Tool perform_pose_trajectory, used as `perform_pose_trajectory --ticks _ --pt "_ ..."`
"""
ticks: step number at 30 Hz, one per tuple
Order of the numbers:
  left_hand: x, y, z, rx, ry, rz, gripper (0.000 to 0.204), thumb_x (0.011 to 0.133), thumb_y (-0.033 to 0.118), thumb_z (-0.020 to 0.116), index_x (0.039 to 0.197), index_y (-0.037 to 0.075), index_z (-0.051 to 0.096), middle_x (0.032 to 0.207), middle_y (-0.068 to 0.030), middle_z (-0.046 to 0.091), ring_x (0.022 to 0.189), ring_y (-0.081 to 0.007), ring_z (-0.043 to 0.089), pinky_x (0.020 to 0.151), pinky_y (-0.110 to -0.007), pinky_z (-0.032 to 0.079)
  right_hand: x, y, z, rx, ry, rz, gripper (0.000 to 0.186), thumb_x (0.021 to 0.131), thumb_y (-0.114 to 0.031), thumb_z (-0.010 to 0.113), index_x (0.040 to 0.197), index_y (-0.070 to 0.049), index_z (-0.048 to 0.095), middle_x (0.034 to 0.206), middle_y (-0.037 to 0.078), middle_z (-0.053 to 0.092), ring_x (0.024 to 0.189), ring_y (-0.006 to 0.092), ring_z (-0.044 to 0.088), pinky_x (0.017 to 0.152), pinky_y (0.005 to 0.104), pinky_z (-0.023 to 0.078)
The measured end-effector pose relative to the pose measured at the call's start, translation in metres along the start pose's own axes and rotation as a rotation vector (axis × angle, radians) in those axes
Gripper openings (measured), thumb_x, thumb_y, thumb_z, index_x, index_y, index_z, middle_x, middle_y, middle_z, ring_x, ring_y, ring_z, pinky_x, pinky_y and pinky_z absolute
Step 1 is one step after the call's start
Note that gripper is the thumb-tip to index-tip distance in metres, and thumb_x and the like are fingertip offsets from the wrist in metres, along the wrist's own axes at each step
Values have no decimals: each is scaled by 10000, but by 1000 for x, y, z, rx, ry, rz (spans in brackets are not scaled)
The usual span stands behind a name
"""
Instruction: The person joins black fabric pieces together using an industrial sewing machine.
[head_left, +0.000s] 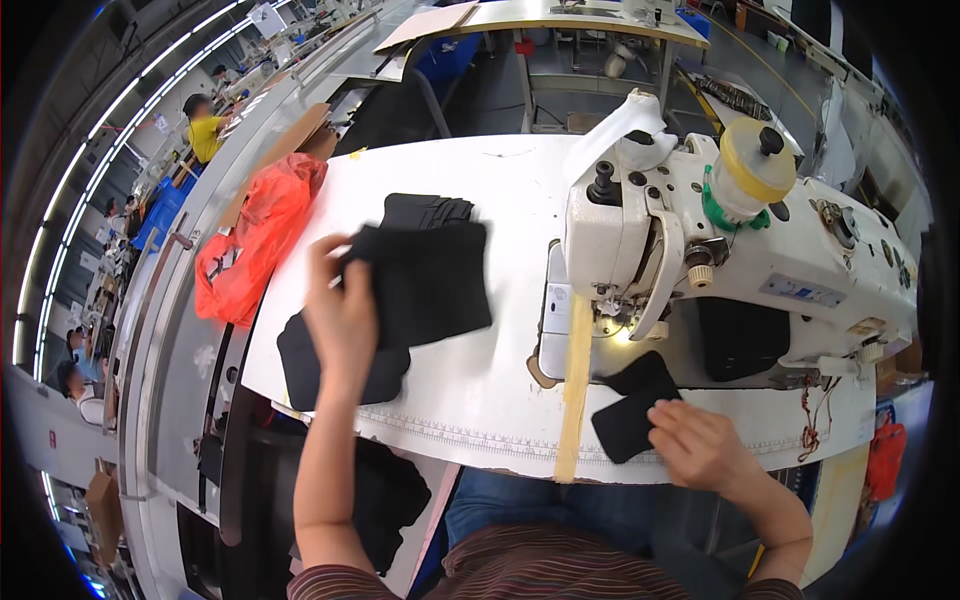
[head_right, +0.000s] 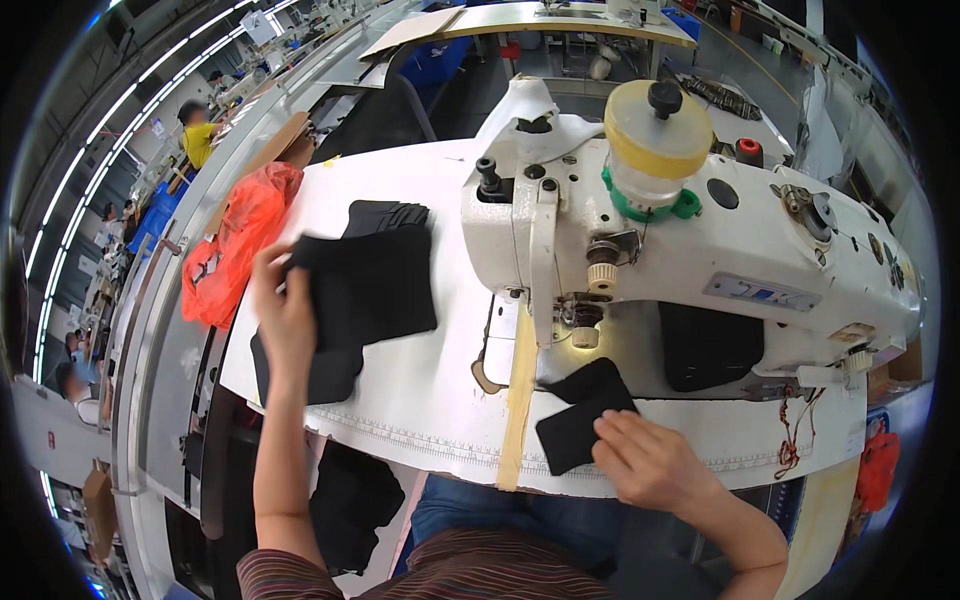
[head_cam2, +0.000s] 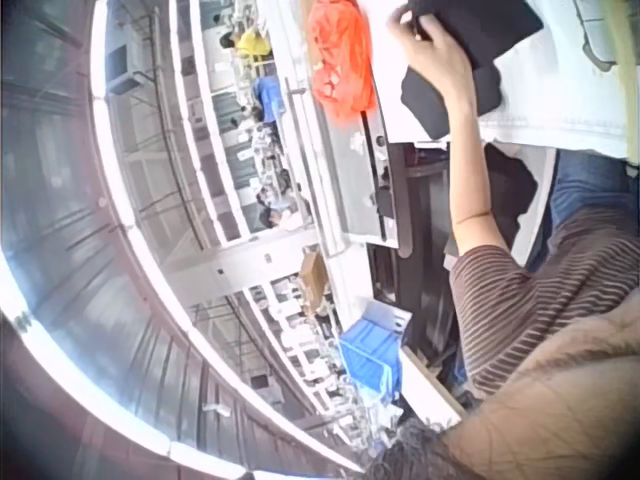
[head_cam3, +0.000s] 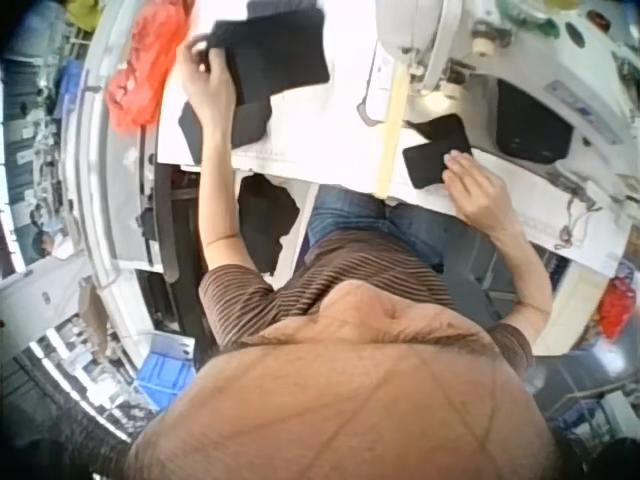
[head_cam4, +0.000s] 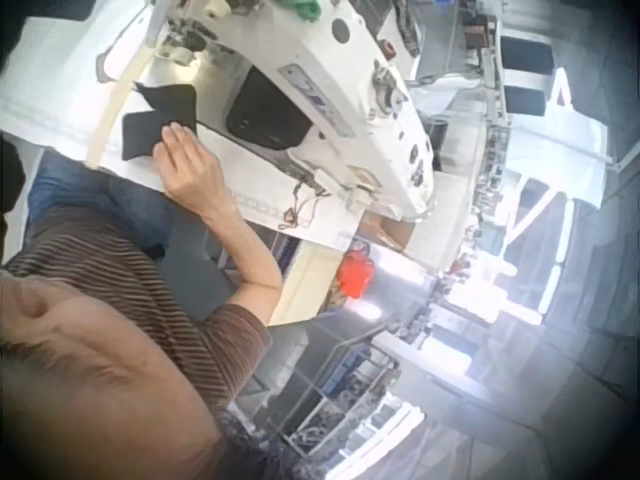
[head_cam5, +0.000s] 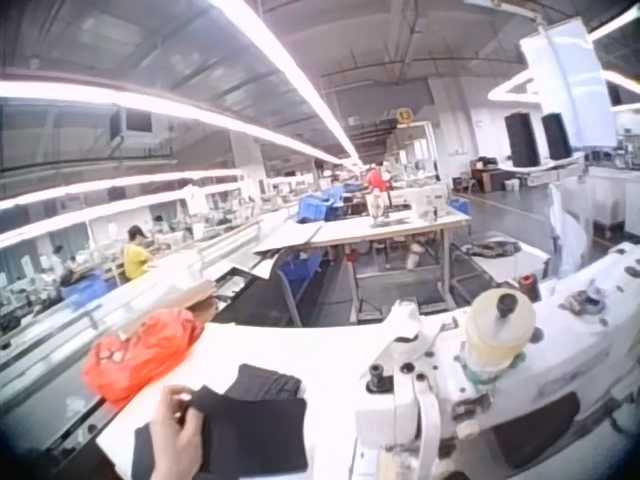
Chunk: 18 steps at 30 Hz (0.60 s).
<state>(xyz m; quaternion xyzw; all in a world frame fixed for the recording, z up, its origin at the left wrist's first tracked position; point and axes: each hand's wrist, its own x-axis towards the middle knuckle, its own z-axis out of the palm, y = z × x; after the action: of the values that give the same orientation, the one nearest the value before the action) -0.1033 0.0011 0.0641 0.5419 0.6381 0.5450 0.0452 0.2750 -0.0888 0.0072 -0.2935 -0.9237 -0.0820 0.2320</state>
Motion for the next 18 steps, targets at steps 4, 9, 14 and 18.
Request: perform_pose_trajectory --ticks 4,9,14,18 --pt "-15 -81 -101 199 46 -86 219 918 48 540 1136 25 540 770 -66 575 678 -119 535 659 -262 440 6 -9 9 173 -50 -47 108 644 -39 609 752 -28 605 922 135 688 882 261 692 755 334 578" --pt "-21 -146 -128 518 13 9 396 783 10 490 1174 26 551 1178 -168 541 1122 -316 496 974 -391 367 17 -7 8 232 -117 36 130 702 -110 686 806 -46 643 907 122 693 884 256 694 727 329 576" --pt "8 -118 -80 669 -109 339 185 872 133 532 1008 34 611 1016 -118 608 1061 -299 519 972 -424 320 31 1 -3 348 -193 117 252 751 -234 746 917 -60 668 950 115 688 919 269 682 760 340 568" --pt "18 -137 -63 806 -267 343 350 951 309 524 747 30 573 772 -121 614 785 -298 550 846 -440 372 40 16 8 194 -156 82 323 775 -201 742 1044 -48 651 1123 139 639 1063 277 626 843 356 548"
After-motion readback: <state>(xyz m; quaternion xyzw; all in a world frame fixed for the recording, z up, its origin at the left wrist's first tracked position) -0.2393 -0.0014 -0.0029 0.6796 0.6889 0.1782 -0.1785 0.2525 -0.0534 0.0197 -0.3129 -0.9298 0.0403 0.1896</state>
